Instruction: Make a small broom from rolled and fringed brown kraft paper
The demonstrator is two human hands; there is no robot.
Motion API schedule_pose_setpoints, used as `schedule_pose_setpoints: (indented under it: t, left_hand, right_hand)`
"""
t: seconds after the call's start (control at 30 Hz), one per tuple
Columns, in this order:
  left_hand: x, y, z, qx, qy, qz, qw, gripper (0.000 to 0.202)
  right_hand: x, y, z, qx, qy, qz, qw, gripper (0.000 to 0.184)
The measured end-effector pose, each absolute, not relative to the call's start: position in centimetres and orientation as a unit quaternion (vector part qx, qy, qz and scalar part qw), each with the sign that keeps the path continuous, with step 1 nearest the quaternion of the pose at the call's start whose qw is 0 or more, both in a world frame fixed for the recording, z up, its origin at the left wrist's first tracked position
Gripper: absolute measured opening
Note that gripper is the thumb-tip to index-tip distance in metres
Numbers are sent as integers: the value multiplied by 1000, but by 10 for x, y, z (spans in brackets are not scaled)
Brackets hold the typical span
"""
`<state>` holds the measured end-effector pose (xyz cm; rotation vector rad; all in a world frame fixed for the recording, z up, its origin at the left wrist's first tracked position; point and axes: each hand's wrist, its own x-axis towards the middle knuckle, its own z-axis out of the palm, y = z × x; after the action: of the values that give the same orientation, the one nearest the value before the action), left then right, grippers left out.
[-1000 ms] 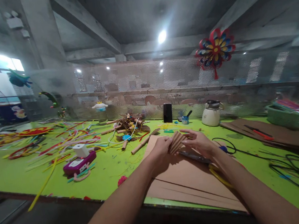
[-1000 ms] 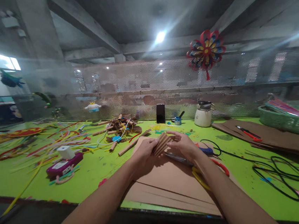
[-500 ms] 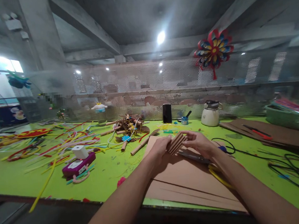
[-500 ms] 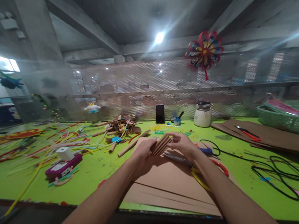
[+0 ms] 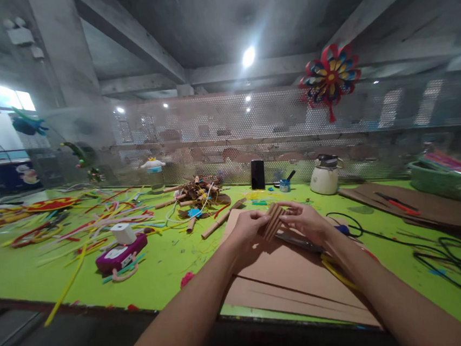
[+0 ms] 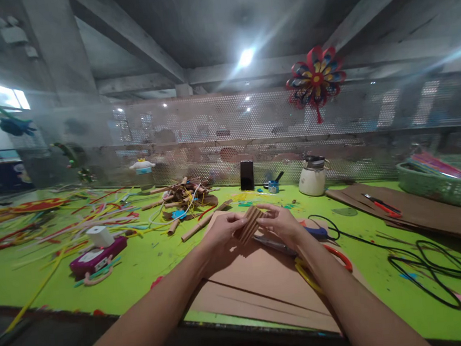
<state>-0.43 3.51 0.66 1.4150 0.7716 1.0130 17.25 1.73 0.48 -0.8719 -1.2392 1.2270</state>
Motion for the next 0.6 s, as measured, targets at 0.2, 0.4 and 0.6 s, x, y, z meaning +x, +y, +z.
schedule_pose_setpoints:
  t: [0.2,0.4,0.6]
  left_hand:
    - [-4,38,5,566,350,466,583,31]
    - [-3,39,5,556,345,471,592,25]
    - [-8,40,16,535,351,478,602,33]
  right_hand:
    - [159,14,-3,-363,-516,597,495,33]
    - [164,16,0,-380,-490,570,539,28]
    - [173,16,9,-469,-583,409,523,23]
